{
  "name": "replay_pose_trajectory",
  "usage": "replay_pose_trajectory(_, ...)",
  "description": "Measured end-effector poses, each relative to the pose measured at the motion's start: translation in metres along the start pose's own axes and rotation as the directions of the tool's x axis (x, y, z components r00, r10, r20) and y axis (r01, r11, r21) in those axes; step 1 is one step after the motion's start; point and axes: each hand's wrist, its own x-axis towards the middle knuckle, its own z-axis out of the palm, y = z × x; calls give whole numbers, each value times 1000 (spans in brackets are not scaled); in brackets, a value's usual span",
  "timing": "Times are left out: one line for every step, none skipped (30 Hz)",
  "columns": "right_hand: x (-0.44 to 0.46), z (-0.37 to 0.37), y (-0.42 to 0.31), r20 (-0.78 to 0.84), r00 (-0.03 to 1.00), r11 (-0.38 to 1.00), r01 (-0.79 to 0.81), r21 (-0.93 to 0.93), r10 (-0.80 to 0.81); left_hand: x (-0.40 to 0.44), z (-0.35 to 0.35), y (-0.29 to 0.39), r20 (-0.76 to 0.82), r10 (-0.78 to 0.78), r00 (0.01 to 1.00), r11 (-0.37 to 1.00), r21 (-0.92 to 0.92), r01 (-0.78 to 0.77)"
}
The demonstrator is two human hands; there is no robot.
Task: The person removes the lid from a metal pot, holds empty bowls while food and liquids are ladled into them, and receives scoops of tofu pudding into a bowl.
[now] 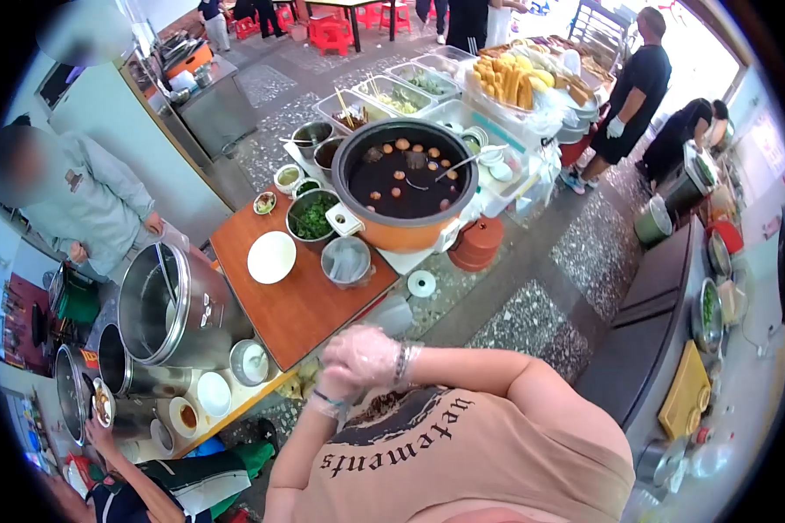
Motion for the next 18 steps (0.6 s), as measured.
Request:
replay_pose_trajectory(-4, 2, 0, -4, 1000, 1000, 16, -14, -16, 4, 8, -1, -13, -35, 999, 994, -100, 33)
replay_pose_trajectory(-8, 5, -1, 6, 1000, 1000, 24, -5, -24, 7, 14, -3, -28, -64, 998, 981, -185, 58)
replay_pose_trajectory(-9, 6, 0, 20, 997, 997, 75, -24, -75, 9, 17, -5, -39, -89, 995, 964, -256, 76)
replay_pose_trajectory(-9, 8, 1, 34, 992, 991, 125, -43, -124, 9, 18, -7, -56, -107, 993, 946, -313, 84)
replay_pose_trajectory(-10, 14, 4, 40, 989, 990, 142, -9, -142, 8, 16, -7, -75, -117, 990, 930, -359, 83)
replay_pose_trajectory(-8, 18, 9, 48, 988, 989, 147, -4, -147, 6, 12, -8, -95, -125, 988, 915, -396, 78)
replay_pose_trajectory(-5, 24, 12, -69, 972, 966, 233, 108, -227, 2, 6, -8, -119, -131, 984, 901, -428, 69)
replay_pose_trajectory(-2, 21, 7, -193, 939, 923, 322, 212, -283, -1, -4, -7, -142, -134, 981, 888, -456, 55)
replay_pose_trajectory(-3, 14, 5, -199, 942, 895, 321, 309, -270, -5, -14, -6, -163, -130, 978, 879, -475, 38)
replay_pose_trajectory(-4, 10, 2, -193, 943, 892, 322, 317, -272, -7, -24, -5, -184, -118, 976, 871, -491, 12)
replay_pose_trajectory(-3, 5, 2, -245, 950, 909, 267, 319, -193, -10, -36, -5, -197, -106, 975, 868, -497, -7)
replay_pose_trajectory(-1, 2, 3, -297, 948, 922, 211, 325, -112, -9, -45, -3, -200, -104, 974, 868, -497, -9)
replay_pose_trajectory(1, 3, 11, -255, 963, 924, 172, 341, -85, -9, -56, -2, -363, -220, 906, 854, -520, -1)
replay_pose_trajectory(2, -9, 10, -186, 983, 931, 78, 356, -12, -21, -67, -5, -521, -348, 779, 835, -550, 5)
replay_pose_trajectory(0, 16, 34, -164, 985, 959, -13, 282, 62, -32, -82, -21, -548, -244, 800, 891, -452, -38)
replay_pose_trajectory(-2, 15, 30, -104, 962, 856, -174, 487, 254, -44, -98, -38, -564, -141, 813, 935, -345, -77)
replay_pose_trajectory(0, -1, 23, 96, 929, 795, -356, 491, 356, -53, -106, -40, -571, -166, 804, 939, -341, -48)
replay_pose_trajectory(-1, 5, 35, 98, 944, 861, -327, 389, 315, -66, -108, -43, -596, -171, 785, 940, -338, -53)
